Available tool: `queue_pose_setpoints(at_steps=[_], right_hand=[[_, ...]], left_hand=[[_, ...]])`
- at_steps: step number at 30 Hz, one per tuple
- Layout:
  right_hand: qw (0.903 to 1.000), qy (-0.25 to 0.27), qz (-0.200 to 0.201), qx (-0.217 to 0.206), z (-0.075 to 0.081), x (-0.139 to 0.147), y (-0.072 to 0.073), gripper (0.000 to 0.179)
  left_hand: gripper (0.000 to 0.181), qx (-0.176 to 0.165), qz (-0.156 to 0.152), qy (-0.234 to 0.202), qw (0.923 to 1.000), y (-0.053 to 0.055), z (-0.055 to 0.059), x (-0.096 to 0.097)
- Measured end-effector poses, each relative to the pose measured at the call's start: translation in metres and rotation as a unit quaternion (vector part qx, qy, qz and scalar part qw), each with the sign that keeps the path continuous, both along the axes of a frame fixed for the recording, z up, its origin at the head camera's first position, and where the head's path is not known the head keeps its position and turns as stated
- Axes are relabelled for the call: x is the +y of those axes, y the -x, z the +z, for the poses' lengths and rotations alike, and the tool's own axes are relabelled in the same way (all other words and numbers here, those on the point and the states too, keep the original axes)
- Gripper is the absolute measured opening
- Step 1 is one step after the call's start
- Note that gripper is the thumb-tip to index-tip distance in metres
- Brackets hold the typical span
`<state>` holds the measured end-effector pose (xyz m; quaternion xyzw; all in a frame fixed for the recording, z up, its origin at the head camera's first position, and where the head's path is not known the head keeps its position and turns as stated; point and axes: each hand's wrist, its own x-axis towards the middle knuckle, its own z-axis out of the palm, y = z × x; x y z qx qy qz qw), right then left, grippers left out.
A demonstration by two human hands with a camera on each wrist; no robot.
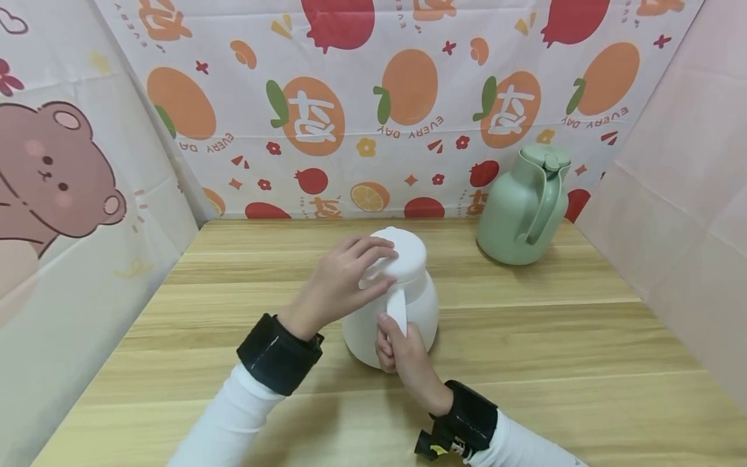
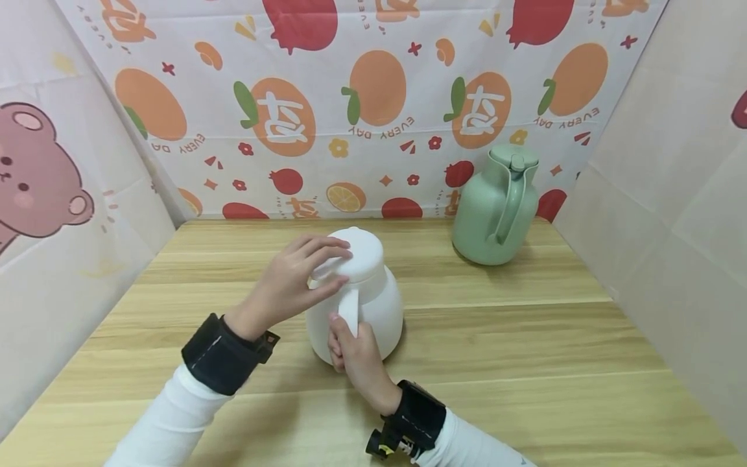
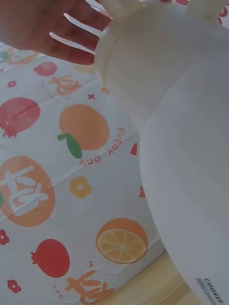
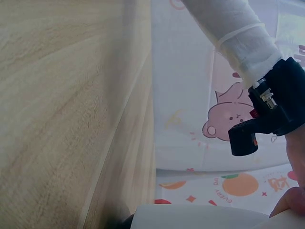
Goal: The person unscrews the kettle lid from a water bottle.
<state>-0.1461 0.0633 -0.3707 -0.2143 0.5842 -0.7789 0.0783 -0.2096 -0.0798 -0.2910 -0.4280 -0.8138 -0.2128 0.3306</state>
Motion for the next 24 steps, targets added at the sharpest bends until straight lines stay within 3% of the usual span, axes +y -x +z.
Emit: queue_pose_setpoints(at_steps=[7, 13, 21, 24], right_hand=[[1.0, 0.005, 0.005, 0.007, 0.0, -0.001, 0.0, 0.049], [0.9999, 0.009, 0.006, 0.003, -0.001, -0.001, -0.001, 0.049], [0.9998, 0.001, 0.006, 0.017, -0.002, -0.002, 0.0, 0.05], [0.9999, -0.002, -0.001, 0.014, -0.003, -0.001, 0.0, 0.05]], left_hand=[[0.032, 0.062, 0.063, 0.006, 0.9961, 0.0, -0.006, 0.014], [0.035, 0.077, 0.083, -0.002, 0.9936, 0.0, -0.009, 0.019], [0.041, 0.003, -0.003, -0.01, 0.9999, 0.0, -0.012, -0.005], [0.04, -0.008, -0.013, -0.012, 0.9998, 0.0, -0.014, -0.012]])
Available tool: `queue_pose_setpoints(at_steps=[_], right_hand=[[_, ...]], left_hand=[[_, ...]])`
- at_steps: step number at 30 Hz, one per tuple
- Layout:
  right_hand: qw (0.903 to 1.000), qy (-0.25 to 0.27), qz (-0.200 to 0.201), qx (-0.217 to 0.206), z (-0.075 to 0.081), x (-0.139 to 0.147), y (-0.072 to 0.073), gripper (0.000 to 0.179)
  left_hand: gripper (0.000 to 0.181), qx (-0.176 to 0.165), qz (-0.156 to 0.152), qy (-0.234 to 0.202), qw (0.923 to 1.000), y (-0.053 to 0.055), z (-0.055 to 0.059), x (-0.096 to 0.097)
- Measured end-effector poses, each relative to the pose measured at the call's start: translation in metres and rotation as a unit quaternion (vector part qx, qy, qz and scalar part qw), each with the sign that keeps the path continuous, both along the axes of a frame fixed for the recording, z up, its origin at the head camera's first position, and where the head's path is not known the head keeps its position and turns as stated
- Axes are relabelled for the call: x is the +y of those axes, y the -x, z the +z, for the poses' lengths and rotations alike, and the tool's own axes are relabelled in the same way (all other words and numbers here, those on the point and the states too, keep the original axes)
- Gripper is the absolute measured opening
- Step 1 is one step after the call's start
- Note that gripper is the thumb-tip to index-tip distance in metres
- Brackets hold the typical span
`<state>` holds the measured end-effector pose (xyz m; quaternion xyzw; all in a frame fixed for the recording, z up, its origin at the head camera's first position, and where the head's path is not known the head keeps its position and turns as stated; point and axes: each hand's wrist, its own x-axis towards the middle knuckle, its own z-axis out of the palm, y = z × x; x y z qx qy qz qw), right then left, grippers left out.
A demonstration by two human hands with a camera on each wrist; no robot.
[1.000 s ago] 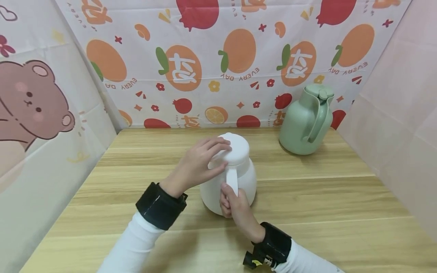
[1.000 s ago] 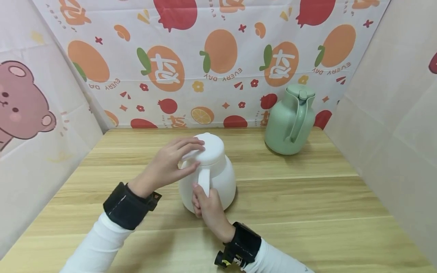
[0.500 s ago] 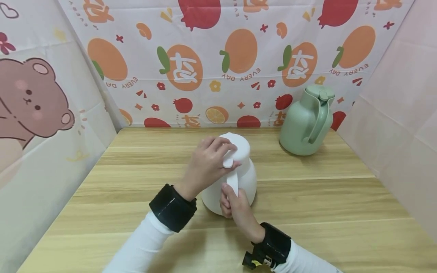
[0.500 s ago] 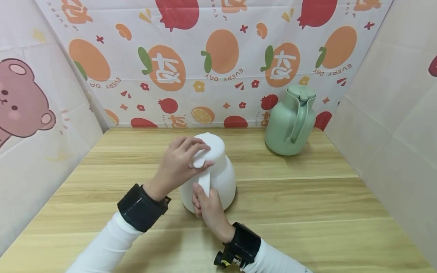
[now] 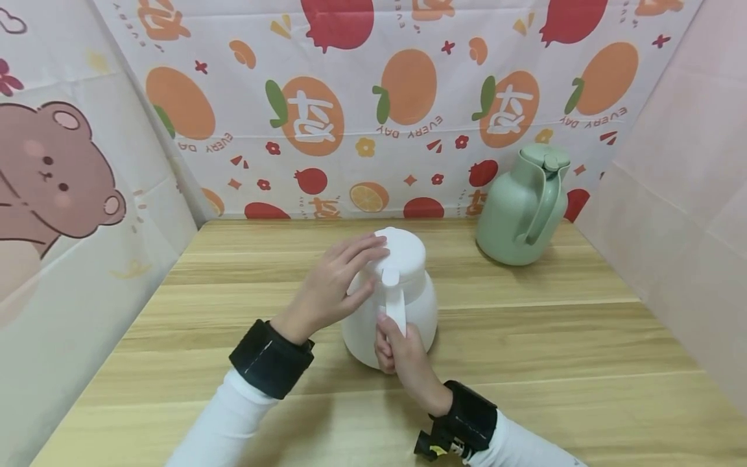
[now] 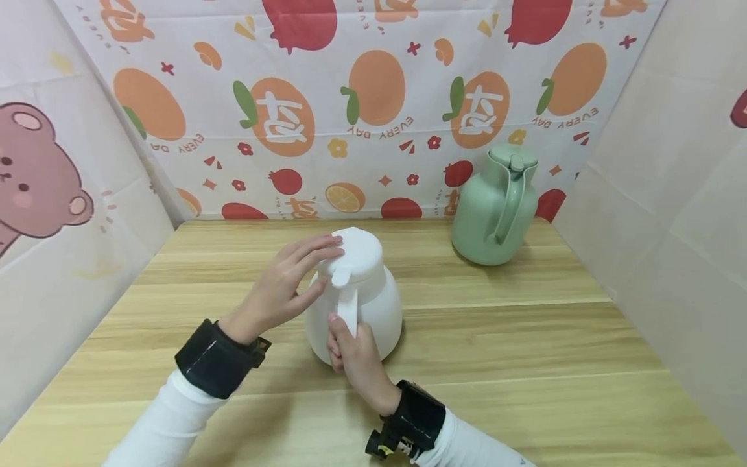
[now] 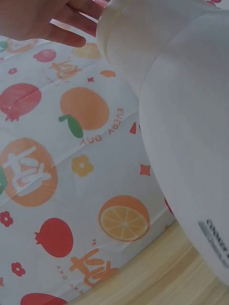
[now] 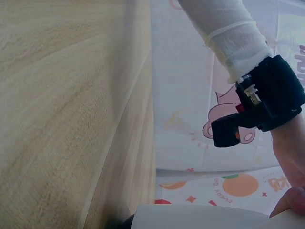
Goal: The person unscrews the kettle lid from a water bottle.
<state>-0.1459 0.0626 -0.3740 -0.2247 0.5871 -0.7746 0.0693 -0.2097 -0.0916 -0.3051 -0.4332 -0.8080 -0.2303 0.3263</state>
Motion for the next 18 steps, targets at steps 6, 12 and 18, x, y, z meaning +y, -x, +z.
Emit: queue_pose_setpoints(at_steps=[6, 12, 18], right_hand=[[1.0, 0.003, 0.002, 0.002, 0.0, 0.0, 0.0, 0.049], [1.0, 0.008, 0.004, 0.0, 0.001, 0.0, 0.0, 0.049], [1.0, 0.005, 0.006, 0.003, 0.002, 0.001, 0.0, 0.049]], left_hand=[[0.034, 0.01, 0.002, 0.007, 0.9999, 0.0, -0.001, -0.001], [0.036, 0.031, 0.018, 0.001, 0.9994, 0.0, 0.001, 0.007], [0.036, 0.057, 0.048, -0.001, 0.9972, 0.0, 0.002, 0.016]])
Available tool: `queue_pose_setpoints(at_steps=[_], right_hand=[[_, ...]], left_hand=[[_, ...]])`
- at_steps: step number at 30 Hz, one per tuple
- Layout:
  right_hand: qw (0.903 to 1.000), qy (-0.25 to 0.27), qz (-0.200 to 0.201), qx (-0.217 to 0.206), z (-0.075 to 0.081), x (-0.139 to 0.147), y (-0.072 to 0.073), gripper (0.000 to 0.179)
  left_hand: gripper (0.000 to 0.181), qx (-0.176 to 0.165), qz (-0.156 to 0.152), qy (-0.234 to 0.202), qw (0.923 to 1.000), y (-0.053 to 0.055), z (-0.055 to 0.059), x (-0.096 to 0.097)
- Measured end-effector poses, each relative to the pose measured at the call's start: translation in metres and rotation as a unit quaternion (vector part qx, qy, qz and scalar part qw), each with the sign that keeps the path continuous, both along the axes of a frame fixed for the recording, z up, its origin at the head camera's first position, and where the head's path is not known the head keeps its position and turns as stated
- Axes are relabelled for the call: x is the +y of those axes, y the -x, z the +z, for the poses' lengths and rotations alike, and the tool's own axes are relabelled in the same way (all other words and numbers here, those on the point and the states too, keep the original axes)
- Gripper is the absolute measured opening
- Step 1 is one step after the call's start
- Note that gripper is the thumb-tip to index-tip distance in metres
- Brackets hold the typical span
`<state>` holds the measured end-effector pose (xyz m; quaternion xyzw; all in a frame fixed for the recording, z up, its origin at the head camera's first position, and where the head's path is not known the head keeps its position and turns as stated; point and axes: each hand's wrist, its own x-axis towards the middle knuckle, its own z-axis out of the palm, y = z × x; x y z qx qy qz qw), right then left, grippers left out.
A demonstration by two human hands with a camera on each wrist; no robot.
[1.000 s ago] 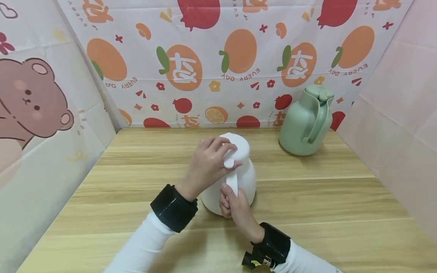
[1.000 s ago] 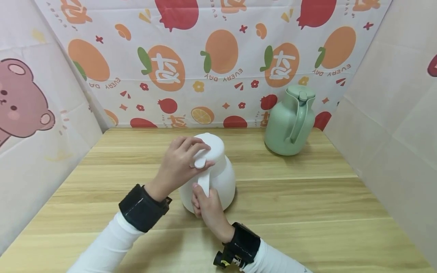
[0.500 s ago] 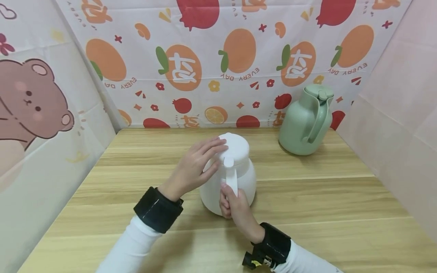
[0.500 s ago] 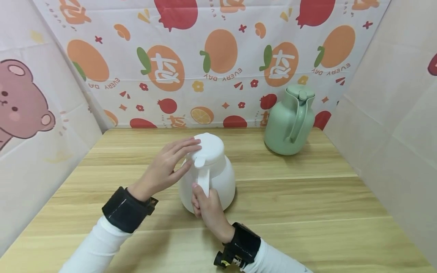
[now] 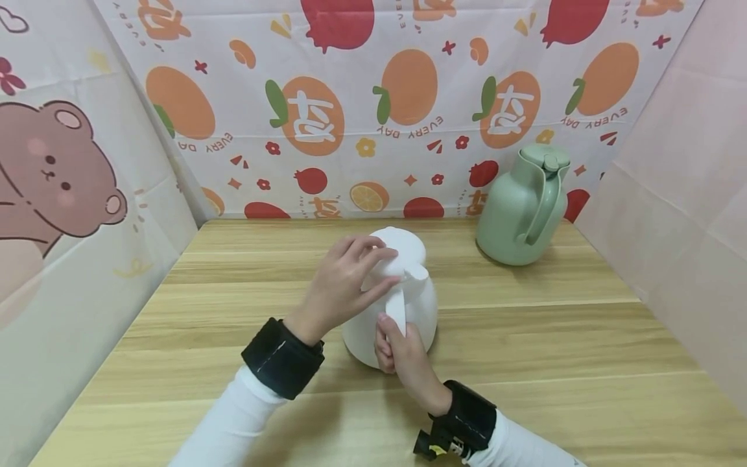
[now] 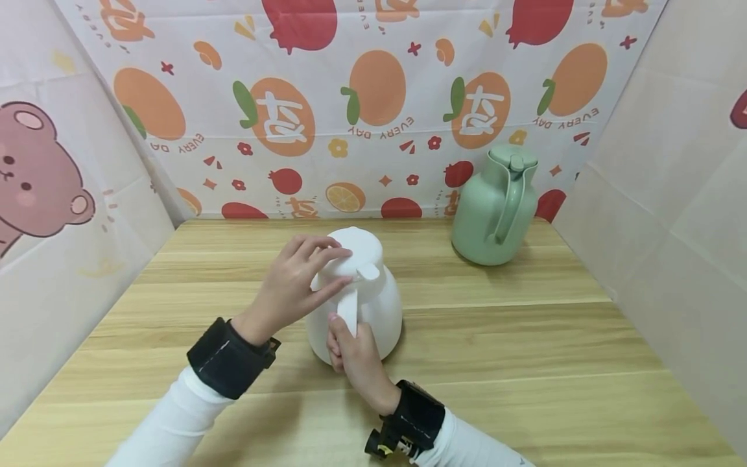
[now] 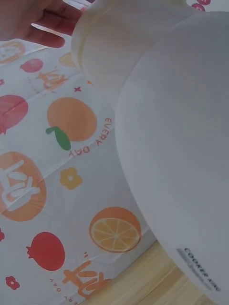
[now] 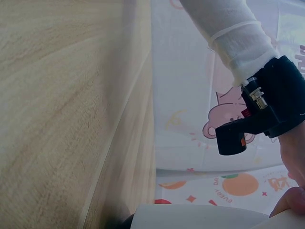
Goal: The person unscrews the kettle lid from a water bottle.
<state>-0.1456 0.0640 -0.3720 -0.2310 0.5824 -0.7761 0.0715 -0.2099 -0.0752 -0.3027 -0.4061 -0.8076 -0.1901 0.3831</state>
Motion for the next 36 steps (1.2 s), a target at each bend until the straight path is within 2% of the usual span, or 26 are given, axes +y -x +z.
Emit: queue_pose_setpoints(at_steps=[10, 15, 18, 21, 23, 25, 27, 30, 36], right_hand=[[1.0, 0.003, 0.002, -0.005, 0.0, -0.001, 0.0, 0.051], [1.0, 0.004, 0.002, -0.006, 0.0, -0.001, 0.0, 0.05], [1.0, 0.005, 0.003, -0.005, 0.0, -0.001, 0.0, 0.049], [0.9999, 0.006, 0.005, -0.007, 0.0, -0.001, 0.0, 0.049], [0.9999, 0.006, 0.006, -0.009, 0.0, -0.001, 0.0, 0.049], [0.9999, 0.006, 0.005, -0.011, 0.0, -0.001, -0.001, 0.05], [0.9999, 0.005, 0.004, -0.015, -0.001, -0.001, -0.001, 0.05], [0.9998, 0.004, 0.006, -0.019, -0.001, -0.001, -0.001, 0.051], [0.9998, 0.002, 0.003, -0.021, 0.0, -0.002, -0.001, 0.051]], left_hand=[[0.042, 0.045, 0.041, -0.008, 0.9981, 0.002, 0.003, 0.013], [0.051, 0.048, 0.065, 0.009, 0.9967, 0.002, 0.006, 0.018], [0.064, 0.015, 0.079, 0.042, 0.9959, 0.003, 0.011, 0.021], [0.077, -0.056, 0.094, 0.099, 0.989, 0.004, 0.018, 0.025], [0.08, -0.112, 0.104, 0.145, 0.9775, 0.006, 0.024, 0.028], [0.079, -0.166, 0.113, 0.183, 0.9625, 0.008, 0.031, 0.031], [0.075, -0.206, 0.116, 0.21, 0.9488, 0.01, 0.036, 0.034], [0.069, -0.234, 0.119, 0.223, 0.9387, 0.012, 0.04, 0.038], [0.062, -0.225, 0.129, 0.208, 0.943, 0.013, 0.039, 0.039]])
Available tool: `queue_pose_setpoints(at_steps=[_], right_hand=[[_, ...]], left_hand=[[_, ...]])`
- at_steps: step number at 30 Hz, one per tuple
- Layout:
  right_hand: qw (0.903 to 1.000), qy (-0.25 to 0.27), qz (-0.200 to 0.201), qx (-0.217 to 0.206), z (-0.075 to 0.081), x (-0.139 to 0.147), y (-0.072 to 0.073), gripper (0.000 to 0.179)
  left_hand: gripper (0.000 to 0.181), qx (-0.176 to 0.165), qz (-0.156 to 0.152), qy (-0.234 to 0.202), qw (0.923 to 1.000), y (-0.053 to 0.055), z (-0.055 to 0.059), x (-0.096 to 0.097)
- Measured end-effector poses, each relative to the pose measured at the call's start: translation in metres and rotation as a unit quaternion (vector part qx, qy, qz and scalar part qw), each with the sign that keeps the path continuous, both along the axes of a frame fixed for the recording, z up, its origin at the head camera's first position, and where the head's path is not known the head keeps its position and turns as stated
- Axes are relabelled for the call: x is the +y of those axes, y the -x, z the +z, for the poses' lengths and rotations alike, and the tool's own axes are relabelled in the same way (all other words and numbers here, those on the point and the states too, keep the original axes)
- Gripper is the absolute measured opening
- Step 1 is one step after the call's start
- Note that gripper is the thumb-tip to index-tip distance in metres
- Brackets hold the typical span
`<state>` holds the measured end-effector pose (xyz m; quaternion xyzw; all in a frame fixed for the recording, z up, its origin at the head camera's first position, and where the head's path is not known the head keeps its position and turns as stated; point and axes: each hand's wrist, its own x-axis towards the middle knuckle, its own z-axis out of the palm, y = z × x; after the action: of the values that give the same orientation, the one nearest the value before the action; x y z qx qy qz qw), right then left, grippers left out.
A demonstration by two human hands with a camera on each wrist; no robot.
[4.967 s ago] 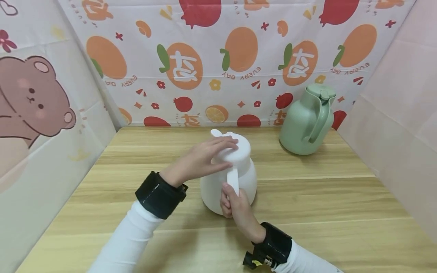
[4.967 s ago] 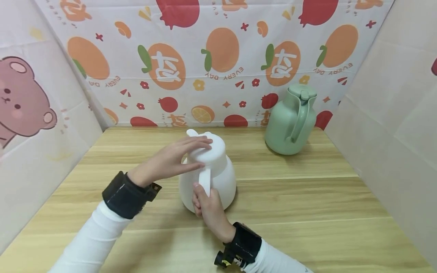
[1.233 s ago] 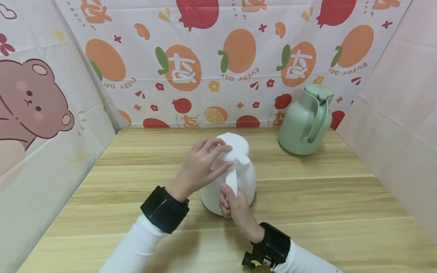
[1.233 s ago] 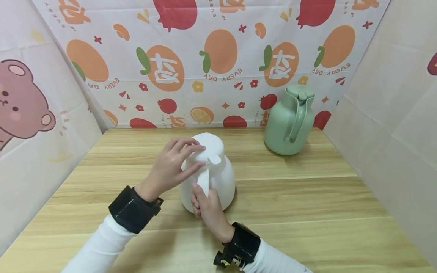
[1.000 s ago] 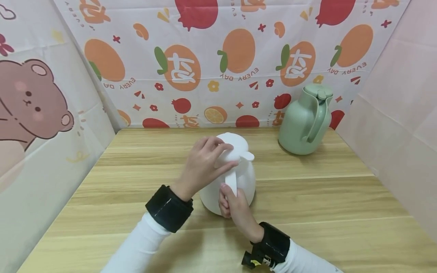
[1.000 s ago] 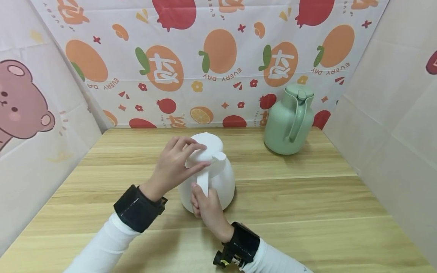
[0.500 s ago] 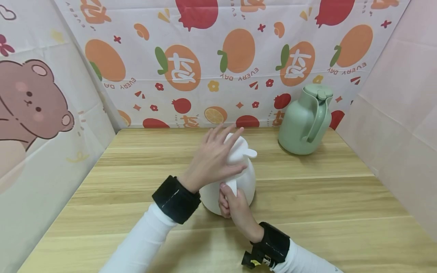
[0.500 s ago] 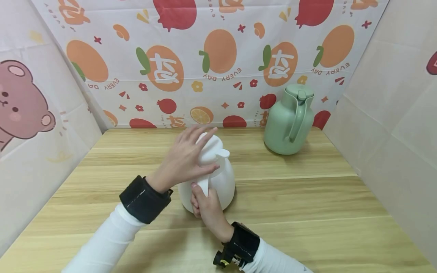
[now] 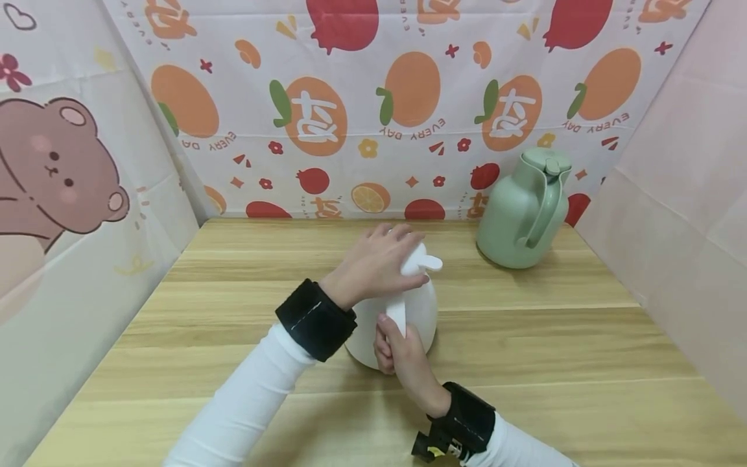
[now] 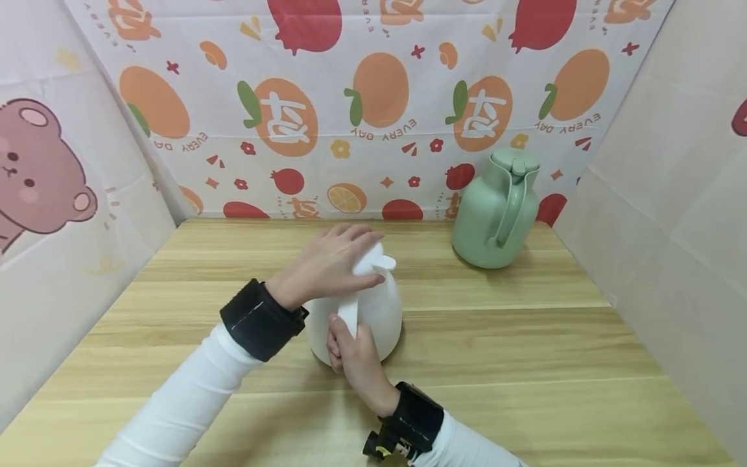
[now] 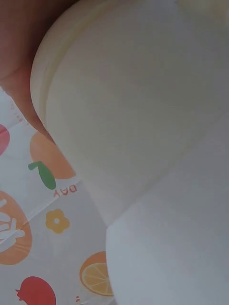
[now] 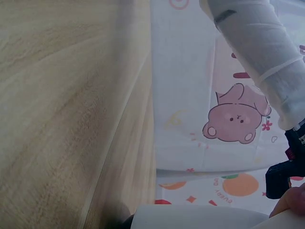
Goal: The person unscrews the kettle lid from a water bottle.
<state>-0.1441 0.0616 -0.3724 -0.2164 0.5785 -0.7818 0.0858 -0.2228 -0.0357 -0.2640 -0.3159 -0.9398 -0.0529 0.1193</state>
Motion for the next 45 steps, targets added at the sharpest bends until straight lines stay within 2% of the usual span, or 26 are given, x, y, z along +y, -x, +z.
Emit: queue_pose_setpoints(at_steps=[3, 6, 9, 12, 14, 16, 17, 19, 23, 26, 28, 31, 34, 36, 38, 39, 40, 41, 42, 43, 44, 45], right_hand=[[1.0, -0.005, -0.001, 0.006, 0.001, 0.001, 0.0, 0.051], [0.9999, -0.007, 0.0, 0.012, 0.001, 0.002, 0.001, 0.05], [0.9999, -0.006, -0.002, 0.013, 0.001, 0.002, 0.0, 0.05], [0.9999, -0.006, -0.003, 0.015, 0.001, 0.002, 0.0, 0.049], [0.9998, -0.005, -0.002, 0.017, 0.001, 0.002, 0.0, 0.049], [0.9998, -0.003, -0.001, 0.019, 0.001, 0.002, 0.0, 0.048], [0.9998, -0.002, 0.0, 0.018, 0.001, 0.001, 0.0, 0.048], [0.9998, 0.001, -0.001, 0.018, 0.0, 0.001, 0.0, 0.048], [0.9999, 0.004, -0.001, 0.013, 0.0, 0.0, -0.001, 0.049], [0.9999, 0.008, -0.001, 0.008, -0.001, 0.0, -0.001, 0.05], [0.9999, 0.01, -0.001, 0.005, -0.001, 0.0, -0.001, 0.05], [0.9999, 0.013, 0.0, 0.002, 0.0, 0.0, -0.001, 0.05], [0.9999, 0.013, 0.003, 0.001, 0.0, -0.001, -0.002, 0.05], [0.9999, 0.012, 0.005, 0.001, 0.001, -0.001, -0.002, 0.05], [0.9999, 0.009, 0.008, 0.001, 0.001, -0.002, -0.003, 0.05], [0.9999, 0.006, 0.009, 0.001, 0.002, -0.002, -0.003, 0.05], [0.9999, 0.005, 0.009, 0.0, 0.002, -0.002, -0.003, 0.05], [1.0, 0.004, 0.007, -0.001, 0.002, -0.002, -0.003, 0.049], [1.0, 0.002, 0.005, -0.001, 0.003, -0.001, -0.004, 0.049], [1.0, 0.002, 0.002, -0.001, 0.003, -0.001, -0.004, 0.049], [1.0, 0.002, -0.001, -0.001, 0.004, -0.001, -0.004, 0.049], [1.0, 0.002, -0.003, -0.001, 0.004, 0.0, -0.004, 0.049]], left_hand=[[0.06, 0.005, 0.001, -0.011, 0.9999, 0.001, 0.0, 0.0], [0.058, 0.008, -0.002, -0.04, 0.9992, 0.002, 0.001, -0.001], [0.057, 0.015, -0.011, -0.102, 0.9946, 0.002, 0.001, -0.005], [0.056, 0.026, -0.018, -0.192, 0.9808, 0.001, 0.0, -0.01], [0.054, 0.031, -0.021, -0.264, 0.9637, 0.001, -0.003, -0.014], [0.053, 0.029, -0.023, -0.343, 0.9386, 0.0, -0.007, -0.019], [0.053, 0.027, -0.024, -0.384, 0.9228, -0.001, -0.009, -0.021], [0.052, 0.014, -0.034, -0.467, 0.8834, -0.002, -0.013, -0.025], [0.051, -0.027, -0.065, -0.608, 0.7911, -0.004, -0.019, -0.034], [0.048, -0.076, -0.094, -0.693, 0.7102, -0.004, -0.025, -0.042], [0.046, -0.109, -0.106, -0.748, 0.6458, -0.005, -0.03, -0.045], [0.045, -0.165, -0.12, -0.818, 0.5382, -0.009, -0.037, -0.05], [0.049, -0.226, -0.139, -0.868, 0.4195, -0.015, -0.043, -0.057], [0.053, -0.269, -0.152, -0.891, 0.3317, -0.019, -0.048, -0.063], [0.055, -0.305, -0.168, -0.907, 0.236, -0.022, -0.054, -0.069], [0.057, -0.317, -0.17, -0.913, 0.1924, -0.023, -0.057, -0.072], [0.058, -0.327, -0.173, -0.917, 0.1506, -0.024, -0.061, -0.075], [0.059, -0.334, -0.173, -0.919, 0.1166, -0.025, -0.065, -0.077], [0.06, -0.339, -0.172, -0.921, 0.0886, -0.025, -0.069, -0.079], [0.061, -0.343, -0.168, -0.922, 0.0685, -0.025, -0.074, -0.081], [0.062, -0.343, -0.163, -0.923, 0.0565, -0.026, -0.078, -0.083], [0.063, -0.343, -0.157, -0.925, 0.0482, -0.026, -0.082, -0.085]])
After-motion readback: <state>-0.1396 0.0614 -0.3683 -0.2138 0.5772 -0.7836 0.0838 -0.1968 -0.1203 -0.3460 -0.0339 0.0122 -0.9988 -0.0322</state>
